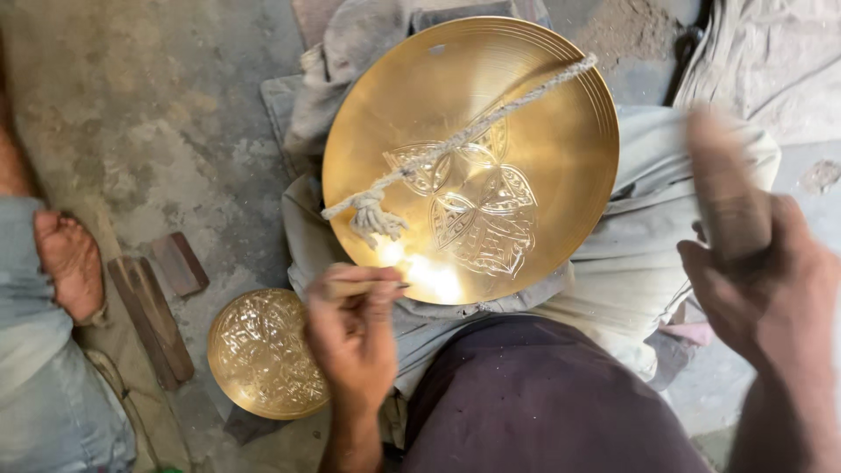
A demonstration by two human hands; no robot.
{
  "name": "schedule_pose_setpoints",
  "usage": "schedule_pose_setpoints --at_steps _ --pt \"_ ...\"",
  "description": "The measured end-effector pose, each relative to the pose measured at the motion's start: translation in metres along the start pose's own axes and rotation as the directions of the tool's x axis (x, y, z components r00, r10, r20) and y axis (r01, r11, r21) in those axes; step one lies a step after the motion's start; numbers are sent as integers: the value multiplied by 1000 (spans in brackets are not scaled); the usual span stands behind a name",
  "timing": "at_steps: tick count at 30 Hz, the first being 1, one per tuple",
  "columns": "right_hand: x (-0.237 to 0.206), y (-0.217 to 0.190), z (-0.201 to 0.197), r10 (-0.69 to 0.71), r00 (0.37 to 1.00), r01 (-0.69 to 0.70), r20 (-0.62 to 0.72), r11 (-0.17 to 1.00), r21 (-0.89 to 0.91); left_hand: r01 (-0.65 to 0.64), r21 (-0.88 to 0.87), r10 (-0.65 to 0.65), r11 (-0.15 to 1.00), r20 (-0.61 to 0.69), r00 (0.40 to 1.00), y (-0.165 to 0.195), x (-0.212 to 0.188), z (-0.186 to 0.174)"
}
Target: The person sits on the floor and uses a wooden mallet and a metal chisel to engrave a floral pattern onto a brass plate. The plate is secured with a rope, and the person repeatedly strikes the chisel to deepen the design.
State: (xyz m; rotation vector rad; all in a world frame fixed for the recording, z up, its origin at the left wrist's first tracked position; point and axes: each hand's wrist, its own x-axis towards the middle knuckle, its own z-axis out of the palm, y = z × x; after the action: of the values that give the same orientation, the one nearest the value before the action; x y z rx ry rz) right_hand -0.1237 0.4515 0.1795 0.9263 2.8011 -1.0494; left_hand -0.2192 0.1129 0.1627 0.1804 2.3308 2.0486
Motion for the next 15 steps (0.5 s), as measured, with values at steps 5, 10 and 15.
schedule_pose_setpoints --at_steps 5,10,15 --pt "-32 42 33 427 903 -426 41 904 -20 -1 43 9 999 -179 984 2 -21 -33" --pt "-65 37 56 187 982 -183 -33 978 100 77 3 -75 997 -219 973 -2 -45 -24" --pt "-48 -10 82 -30 990 92 -140 883 460 76 0 -75 997 -174 982 -2 -65 -16"
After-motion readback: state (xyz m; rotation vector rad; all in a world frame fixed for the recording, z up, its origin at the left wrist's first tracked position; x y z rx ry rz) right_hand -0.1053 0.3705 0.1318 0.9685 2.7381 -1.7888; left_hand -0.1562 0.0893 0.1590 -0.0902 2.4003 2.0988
